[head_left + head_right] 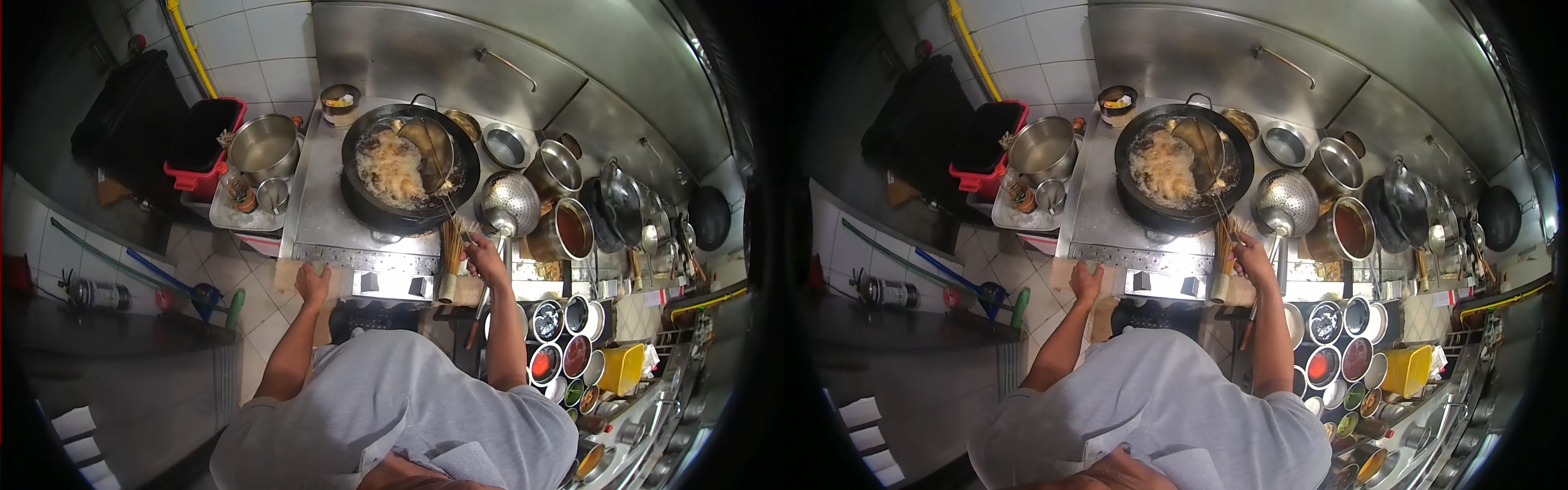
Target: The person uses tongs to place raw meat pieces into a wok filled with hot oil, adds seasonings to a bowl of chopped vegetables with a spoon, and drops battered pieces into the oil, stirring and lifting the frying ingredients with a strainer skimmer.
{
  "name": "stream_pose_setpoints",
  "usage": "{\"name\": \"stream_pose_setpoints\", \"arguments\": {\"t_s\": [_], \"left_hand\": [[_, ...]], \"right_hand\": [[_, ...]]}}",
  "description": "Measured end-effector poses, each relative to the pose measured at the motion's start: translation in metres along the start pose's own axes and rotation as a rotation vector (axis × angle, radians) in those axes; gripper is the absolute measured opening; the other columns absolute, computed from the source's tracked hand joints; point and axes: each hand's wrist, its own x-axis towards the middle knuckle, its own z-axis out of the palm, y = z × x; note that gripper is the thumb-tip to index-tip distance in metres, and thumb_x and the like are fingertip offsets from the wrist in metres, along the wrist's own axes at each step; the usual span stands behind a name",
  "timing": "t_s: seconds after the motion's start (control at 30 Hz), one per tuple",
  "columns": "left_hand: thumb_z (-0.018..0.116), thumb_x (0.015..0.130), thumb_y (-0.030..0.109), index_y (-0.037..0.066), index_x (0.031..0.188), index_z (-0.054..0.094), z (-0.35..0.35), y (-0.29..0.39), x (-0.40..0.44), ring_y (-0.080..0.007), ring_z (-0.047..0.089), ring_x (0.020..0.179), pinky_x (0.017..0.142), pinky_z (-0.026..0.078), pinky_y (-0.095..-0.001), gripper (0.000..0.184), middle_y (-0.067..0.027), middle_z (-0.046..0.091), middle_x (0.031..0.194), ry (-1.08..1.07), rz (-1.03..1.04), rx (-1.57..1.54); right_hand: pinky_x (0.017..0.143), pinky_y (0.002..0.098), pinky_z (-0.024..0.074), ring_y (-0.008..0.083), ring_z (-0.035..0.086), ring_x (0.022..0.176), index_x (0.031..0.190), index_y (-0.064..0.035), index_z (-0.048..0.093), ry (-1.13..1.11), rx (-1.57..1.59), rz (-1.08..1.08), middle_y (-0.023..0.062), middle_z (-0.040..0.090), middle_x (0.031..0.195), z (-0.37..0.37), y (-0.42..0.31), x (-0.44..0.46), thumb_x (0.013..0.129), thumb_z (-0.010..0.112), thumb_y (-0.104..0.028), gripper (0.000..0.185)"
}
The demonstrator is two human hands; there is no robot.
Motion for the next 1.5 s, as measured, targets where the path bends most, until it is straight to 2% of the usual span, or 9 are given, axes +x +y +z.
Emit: {"name": "stream_pose_setpoints", "arguments": {"t_s": [0.33, 0.53, 0.67, 1.07, 1.13, 1.33, 1.4, 1.43, 1.5], "left_hand": [[0.073, 0.084, 0.048, 0.0, 0.124, 0.055, 0.001, -0.002, 0.0, -0.0414, 0.057, 0.116, 0.095, 0.044, -0.0565, 0.065, -0.0229, 0.062, 0.12, 0.001, 0.001, -0.001], [0.073, 0.083, 0.048, 0.0, 0.122, 0.055, 0.002, -0.001, 0.0, -0.0422, 0.057, 0.116, 0.095, 0.044, -0.0565, 0.064, -0.0226, 0.062, 0.12, 0.002, 0.003, 0.017], [0.073, 0.083, 0.048, 0.0, 0.121, 0.056, 0.0, 0.0, 0.0, -0.0418, 0.057, 0.117, 0.094, 0.044, -0.057, 0.064, -0.0229, 0.062, 0.12, -0.002, -0.002, 0.002], [0.074, 0.083, 0.046, 0.0, 0.121, 0.057, -0.003, 0.003, 0.0, -0.0413, 0.059, 0.114, 0.094, 0.045, -0.0558, 0.062, -0.0228, 0.063, 0.117, -0.002, 0.008, 0.0], [0.074, 0.083, 0.046, 0.0, 0.121, 0.057, -0.003, 0.003, 0.0, -0.0413, 0.059, 0.114, 0.093, 0.046, -0.0557, 0.063, -0.023, 0.063, 0.117, -0.006, 0.005, 0.001], [0.074, 0.083, 0.045, -0.001, 0.12, 0.058, -0.002, 0.003, -0.001, -0.042, 0.06, 0.111, 0.092, 0.046, -0.0556, 0.061, -0.0232, 0.064, 0.115, 0.018, 0.011, 0.0], [0.074, 0.083, 0.045, -0.001, 0.12, 0.058, -0.002, 0.003, -0.001, -0.0419, 0.06, 0.11, 0.091, 0.047, -0.0556, 0.061, -0.023, 0.064, 0.114, 0.038, 0.025, -0.004], [0.074, 0.083, 0.045, -0.001, 0.12, 0.058, -0.003, 0.003, -0.001, -0.0419, 0.06, 0.11, 0.091, 0.047, -0.0556, 0.061, -0.023, 0.064, 0.114, 0.039, 0.025, -0.003], [0.074, 0.083, 0.044, -0.001, 0.12, 0.058, -0.004, 0.005, -0.002, -0.0415, 0.06, 0.111, 0.091, 0.047, -0.0556, 0.061, -0.0227, 0.064, 0.114, 0.029, 0.021, 0.009]], "right_hand": [[0.035, 0.0213, 0.0319, 0.0062, 0.04, 0.041, 0.132, -0.0057, 0.05, -0.171, 0.38, 0.105, 0.004, 0.063, 0.076, 0.001, 0.013, 0.013, 0.102, 0.05, -0.01, 0.03], [0.033, 0.0179, 0.0293, 0.0047, 0.038, 0.04, 0.128, -0.0064, 0.053, -0.307, 0.582, 0.1, 0.0037, 0.061, 0.077, 0.002, 0.018, 0.008, 0.103, 0.047, -0.008, 0.026], [0.033, 0.016, 0.0283, 0.0034, 0.037, 0.039, 0.132, -0.0084, 0.052, -0.274, 0.581, 0.106, 0.0029, 0.059, 0.076, 0.006, 0.01, -0.008, 0.104, 0.046, -0.007, 0.029], [0.036, 0.0203, 0.0305, 0.0055, 0.041, 0.04, 0.141, -0.0069, 0.052, -0.099, 0.142, -0.065, 0.0023, 0.062, 0.075, 0.017, -0.027, -0.053, 0.103, 0.051, -0.012, 0.038], [0.038, 0.0231, 0.0335, 0.0068, 0.043, 0.041, 0.146, 0.0008, 0.045, -0.096, 0.079, -0.095, 0.0031, 0.062, 0.074, 0.018, -0.035, -0.057, 0.101, 0.05, -0.009, 0.046], [0.038, 0.0238, 0.0351, 0.007, 0.044, 0.042, 0.152, -0.0027, 0.04, -0.004, -0.128, -0.14, 0.0024, 0.061, 0.073, 0.042, -0.043, -0.062, 0.103, 0.05, -0.012, 0.051], [0.041, 0.026, 0.0408, 0.0093, 0.049, 0.046, 0.149, -0.0011, 0.045, 0.007, -0.143, -0.179, 0.0043, 0.064, 0.076, 0.047, -0.021, -0.048, 0.104, 0.05, -0.012, 0.047], [0.044, 0.0276, 0.0436, 0.0112, 0.052, 0.048, 0.147, 0.0, 0.047, 0.056, -0.31, -0.261, 0.0059, 0.065, 0.078, 0.051, -0.01, -0.038, 0.103, 0.051, -0.012, 0.045], [0.078, 0.0369, 0.0484, 0.031, 0.063, 0.088, 0.14, -0.0003, 0.054, 0.105, -0.395, -0.309, 0.0199, 0.068, 0.104, 0.062, 0.008, -0.012, 0.098, 0.055, -0.014, 0.044]]}}
